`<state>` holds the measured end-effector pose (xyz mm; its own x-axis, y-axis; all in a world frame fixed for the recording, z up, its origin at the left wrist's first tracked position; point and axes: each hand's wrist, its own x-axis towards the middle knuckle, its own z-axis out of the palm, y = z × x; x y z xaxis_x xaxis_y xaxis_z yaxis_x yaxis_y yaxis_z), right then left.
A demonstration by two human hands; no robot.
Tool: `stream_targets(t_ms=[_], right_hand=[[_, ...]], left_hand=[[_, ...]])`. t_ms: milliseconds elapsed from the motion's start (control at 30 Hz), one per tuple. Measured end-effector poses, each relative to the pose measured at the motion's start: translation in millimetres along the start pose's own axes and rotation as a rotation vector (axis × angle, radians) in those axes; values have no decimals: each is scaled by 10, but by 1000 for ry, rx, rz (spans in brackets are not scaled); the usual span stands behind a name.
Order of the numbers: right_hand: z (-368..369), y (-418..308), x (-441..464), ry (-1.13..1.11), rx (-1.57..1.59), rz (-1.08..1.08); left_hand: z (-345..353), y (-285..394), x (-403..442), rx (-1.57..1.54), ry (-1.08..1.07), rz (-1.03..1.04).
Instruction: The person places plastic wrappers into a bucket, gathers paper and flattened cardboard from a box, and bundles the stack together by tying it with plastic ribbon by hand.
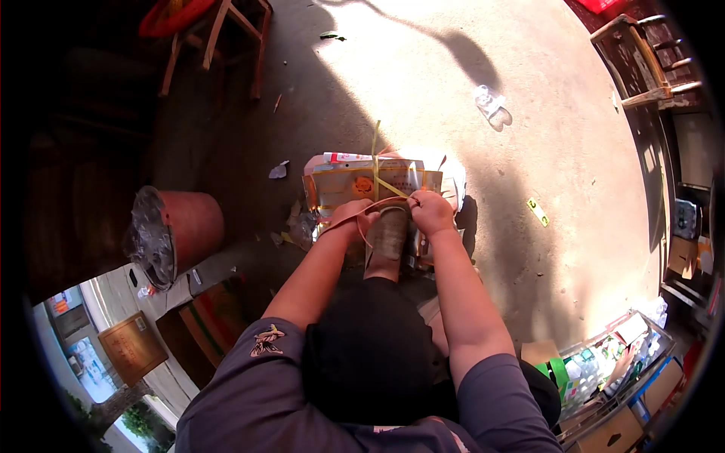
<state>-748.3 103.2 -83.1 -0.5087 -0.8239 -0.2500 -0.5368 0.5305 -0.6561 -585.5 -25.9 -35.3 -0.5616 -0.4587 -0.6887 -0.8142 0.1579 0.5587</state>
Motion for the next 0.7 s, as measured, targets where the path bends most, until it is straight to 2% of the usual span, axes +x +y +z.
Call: stream_targets(t_ms=[33, 67, 100, 167, 200, 233, 300, 367, 433, 467, 533, 567, 600, 633, 667, 700], right_hand=[[-3, -33, 22, -20, 10, 40], [-11, -59, 54, -24, 11, 40], [-63, -132, 82, -64, 72, 24], [-88, -174, 112, -107, 136, 10], [-92, -166, 141, -139, 165, 39], [-89, -153, 169, -172, 193, 66], [-65, -112, 157, -138, 221, -8], [-24, -87, 142, -100, 249, -78], [14, -105, 119, -27, 230, -149], [36, -65, 144, -31, 229, -150], [38, 13, 236, -141, 1027, 257], [2, 76, 259, -57, 1375, 454], [-130, -5, 274, 56, 1490, 393], [-246, -70, 279, 174, 1601, 329], [-290, -50, 248, 80, 1539, 345], [-375, -142, 205, -124, 1225, 319]], left_hand=[[-12, 71, 25, 157, -5, -72], [72, -79, 166, -31, 22, -24], [33, -37, 162, -33, 19, -30], [-70, 44, 166, -863, 23, -302], [-42, -326, 391, -761, -94, 28], [-8, -454, 448, -764, -88, 23], [47, -540, 427, -1033, -133, 18], [57, -519, 389, -1010, -159, -47], [137, -425, 382, -624, 121, 133], [117, -384, 400, -736, 162, 162], [-42, -456, 389, -824, 189, 179], [-104, -481, 372, -912, 215, 198], [-147, -333, 305, -1267, 232, 83], [-208, -400, 323, -1264, 233, 85], [-318, -514, 352, -1404, 260, 168], [-409, -538, 335, -1544, 285, 251]])
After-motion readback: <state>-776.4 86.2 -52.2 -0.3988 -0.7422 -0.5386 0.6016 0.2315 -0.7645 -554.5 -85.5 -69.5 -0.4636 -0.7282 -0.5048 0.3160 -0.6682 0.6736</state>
